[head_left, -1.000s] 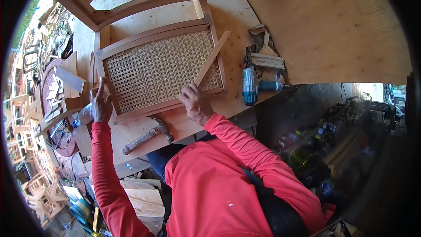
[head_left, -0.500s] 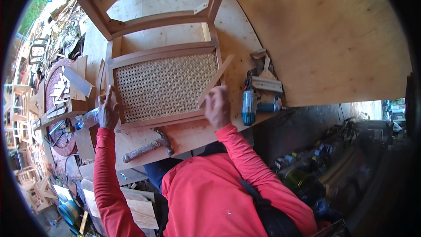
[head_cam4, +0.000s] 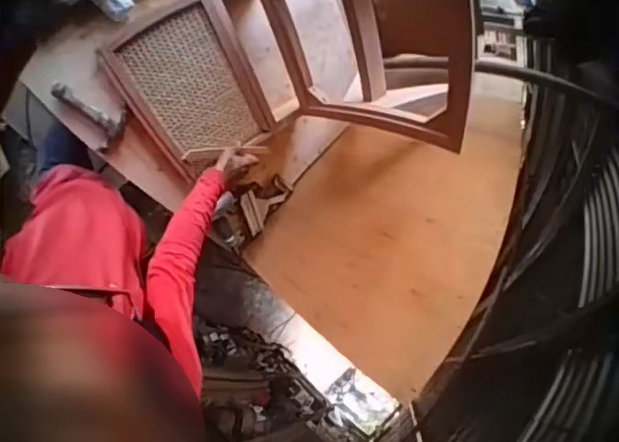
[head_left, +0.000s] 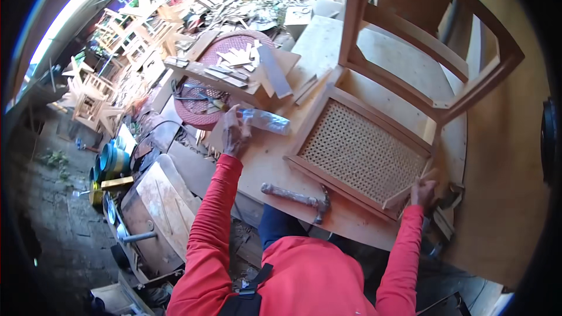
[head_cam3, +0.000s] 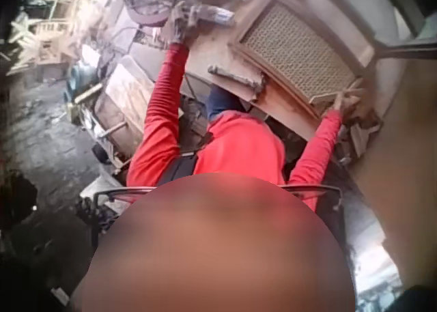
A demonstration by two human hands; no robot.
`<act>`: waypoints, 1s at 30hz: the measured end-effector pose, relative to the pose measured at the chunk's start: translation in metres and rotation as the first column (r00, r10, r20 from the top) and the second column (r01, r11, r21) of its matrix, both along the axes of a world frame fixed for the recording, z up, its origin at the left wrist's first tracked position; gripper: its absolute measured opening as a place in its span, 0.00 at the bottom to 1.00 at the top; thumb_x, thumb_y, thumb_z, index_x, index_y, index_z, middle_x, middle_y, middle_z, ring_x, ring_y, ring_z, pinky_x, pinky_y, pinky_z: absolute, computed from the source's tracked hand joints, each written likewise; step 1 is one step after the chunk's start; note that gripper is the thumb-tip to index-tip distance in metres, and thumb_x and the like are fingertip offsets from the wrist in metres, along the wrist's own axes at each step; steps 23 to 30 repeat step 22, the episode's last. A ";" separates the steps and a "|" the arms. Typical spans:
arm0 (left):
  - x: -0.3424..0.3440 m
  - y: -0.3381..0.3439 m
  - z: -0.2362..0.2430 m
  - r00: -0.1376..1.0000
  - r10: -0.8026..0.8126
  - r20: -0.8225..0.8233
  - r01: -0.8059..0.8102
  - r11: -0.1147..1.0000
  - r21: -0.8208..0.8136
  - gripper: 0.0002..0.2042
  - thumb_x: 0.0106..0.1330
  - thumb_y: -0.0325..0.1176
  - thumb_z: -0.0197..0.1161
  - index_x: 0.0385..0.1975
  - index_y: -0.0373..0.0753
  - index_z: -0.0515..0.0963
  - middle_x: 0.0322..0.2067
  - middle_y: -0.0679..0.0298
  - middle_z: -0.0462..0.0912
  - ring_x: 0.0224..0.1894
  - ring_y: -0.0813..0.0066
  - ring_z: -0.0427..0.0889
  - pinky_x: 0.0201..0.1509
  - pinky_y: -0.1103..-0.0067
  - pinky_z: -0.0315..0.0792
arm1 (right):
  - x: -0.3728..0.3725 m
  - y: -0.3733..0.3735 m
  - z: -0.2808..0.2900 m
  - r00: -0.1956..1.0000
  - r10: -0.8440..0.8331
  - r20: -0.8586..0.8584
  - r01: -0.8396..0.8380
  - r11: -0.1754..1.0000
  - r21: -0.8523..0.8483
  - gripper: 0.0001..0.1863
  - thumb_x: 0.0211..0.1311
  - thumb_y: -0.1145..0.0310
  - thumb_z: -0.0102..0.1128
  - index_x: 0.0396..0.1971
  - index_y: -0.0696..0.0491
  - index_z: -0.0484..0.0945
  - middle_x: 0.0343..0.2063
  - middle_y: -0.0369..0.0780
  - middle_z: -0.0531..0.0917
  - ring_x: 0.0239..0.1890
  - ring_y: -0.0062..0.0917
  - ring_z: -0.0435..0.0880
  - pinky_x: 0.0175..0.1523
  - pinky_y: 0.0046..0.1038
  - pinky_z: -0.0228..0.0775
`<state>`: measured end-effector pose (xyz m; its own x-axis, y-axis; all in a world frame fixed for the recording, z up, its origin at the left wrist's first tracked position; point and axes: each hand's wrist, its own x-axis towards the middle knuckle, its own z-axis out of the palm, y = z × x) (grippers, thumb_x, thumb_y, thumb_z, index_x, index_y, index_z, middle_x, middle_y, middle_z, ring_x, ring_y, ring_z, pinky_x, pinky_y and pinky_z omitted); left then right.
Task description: Applying adhesive and wooden trim strips to the cane backing of a chair frame.
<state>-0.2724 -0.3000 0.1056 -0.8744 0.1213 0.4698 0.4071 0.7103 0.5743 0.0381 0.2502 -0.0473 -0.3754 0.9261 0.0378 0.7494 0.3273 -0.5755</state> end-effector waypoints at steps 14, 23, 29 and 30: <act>-0.004 0.041 -0.073 0.675 0.152 0.722 -0.558 0.745 0.365 0.22 0.71 0.49 0.68 0.44 0.30 0.84 0.35 0.58 0.86 0.32 0.70 0.83 0.37 0.72 0.79 | -0.005 -0.016 0.123 0.353 -0.592 -0.725 -0.455 0.568 -0.685 0.13 0.72 0.59 0.67 0.50 0.50 0.84 0.38 0.34 0.88 0.33 0.20 0.84 0.37 0.20 0.73; -0.022 0.090 -0.058 0.658 0.195 0.728 -0.745 0.310 0.590 0.29 0.63 0.36 0.75 0.62 0.31 0.77 0.57 0.52 0.84 0.56 0.59 0.83 0.62 0.68 0.75 | -0.019 -0.062 0.124 0.303 -0.340 -0.890 -0.789 0.435 -0.435 0.20 0.76 0.63 0.62 0.62 0.51 0.76 0.53 0.37 0.85 0.37 0.17 0.79 0.41 0.23 0.73; -0.022 0.090 -0.058 0.658 0.195 0.728 -0.745 0.310 0.590 0.29 0.63 0.36 0.75 0.62 0.31 0.77 0.57 0.52 0.84 0.56 0.59 0.83 0.62 0.68 0.75 | -0.019 -0.062 0.124 0.303 -0.340 -0.890 -0.789 0.435 -0.435 0.20 0.76 0.63 0.62 0.62 0.51 0.76 0.53 0.37 0.85 0.37 0.17 0.79 0.41 0.23 0.73; -0.022 0.090 -0.058 0.658 0.195 0.728 -0.745 0.310 0.590 0.29 0.63 0.36 0.75 0.62 0.31 0.77 0.57 0.52 0.84 0.56 0.59 0.83 0.62 0.68 0.75 | -0.019 -0.062 0.124 0.303 -0.340 -0.890 -0.789 0.435 -0.435 0.20 0.76 0.63 0.62 0.62 0.51 0.76 0.53 0.37 0.85 0.37 0.17 0.79 0.41 0.23 0.73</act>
